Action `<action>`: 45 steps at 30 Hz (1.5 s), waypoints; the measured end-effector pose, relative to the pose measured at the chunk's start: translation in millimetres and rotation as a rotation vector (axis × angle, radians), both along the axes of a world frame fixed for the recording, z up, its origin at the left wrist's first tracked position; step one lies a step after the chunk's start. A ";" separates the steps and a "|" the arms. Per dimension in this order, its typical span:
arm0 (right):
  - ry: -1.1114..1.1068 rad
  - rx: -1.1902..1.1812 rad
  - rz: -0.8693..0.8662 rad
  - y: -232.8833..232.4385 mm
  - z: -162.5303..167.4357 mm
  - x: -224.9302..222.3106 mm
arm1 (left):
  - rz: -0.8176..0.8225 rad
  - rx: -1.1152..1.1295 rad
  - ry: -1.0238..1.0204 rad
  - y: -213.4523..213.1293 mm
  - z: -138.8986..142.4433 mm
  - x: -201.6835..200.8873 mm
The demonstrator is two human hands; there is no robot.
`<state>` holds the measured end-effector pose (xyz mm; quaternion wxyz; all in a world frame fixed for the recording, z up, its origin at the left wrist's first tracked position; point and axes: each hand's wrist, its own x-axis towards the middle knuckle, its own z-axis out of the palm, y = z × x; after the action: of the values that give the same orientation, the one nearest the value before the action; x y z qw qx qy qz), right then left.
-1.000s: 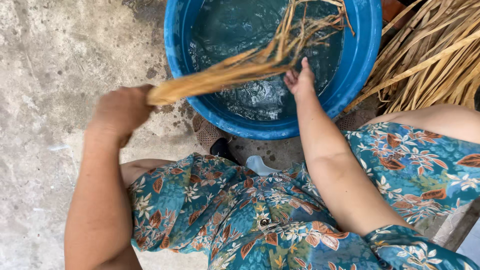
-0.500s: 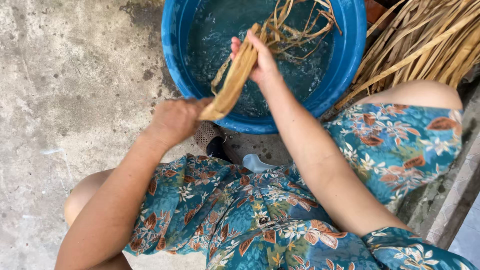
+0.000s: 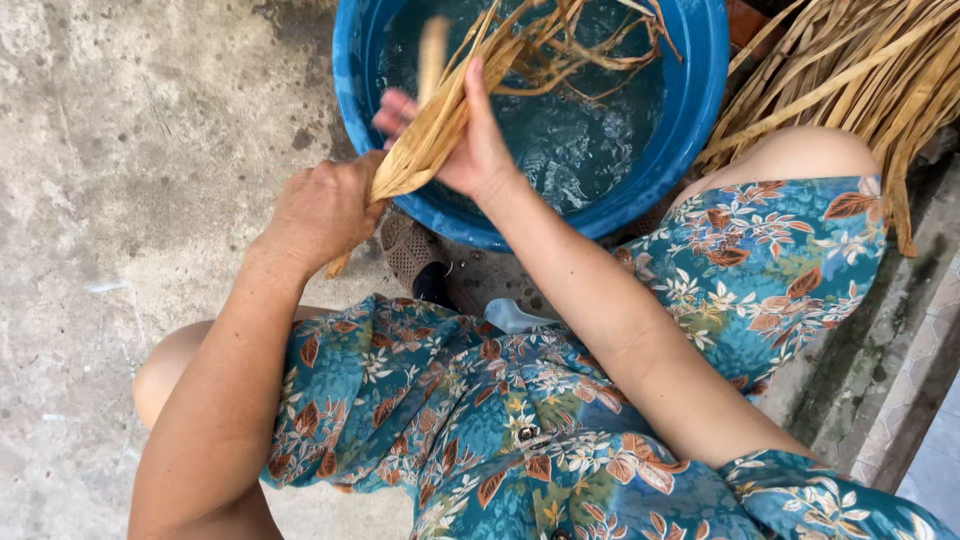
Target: The person sits on the floor and repeatedly submerges bundles of dried plant strips into a blue basin of water. They separate and agitate the strips by hand, occasionally lifting them out and placing them back into the water.
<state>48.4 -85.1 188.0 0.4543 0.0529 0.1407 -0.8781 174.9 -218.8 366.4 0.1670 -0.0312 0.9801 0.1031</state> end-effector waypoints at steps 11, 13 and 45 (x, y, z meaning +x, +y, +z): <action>-0.315 0.628 -0.036 28.6 -96.5 -35.5 | -0.027 -0.163 -0.456 -8.3 -38.4 7.4; -0.181 0.811 0.143 34.7 -114.0 -4.7 | 0.010 -0.235 -0.612 -7.4 -46.0 9.4; 0.036 0.162 -0.235 17.2 -60.1 -191.0 | 0.457 -0.224 -0.180 -107.1 40.7 41.1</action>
<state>-142.6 -67.9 127.9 0.3402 0.0895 0.2120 -0.9118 216.0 -325.8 407.1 0.2214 -0.2788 0.9341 0.0258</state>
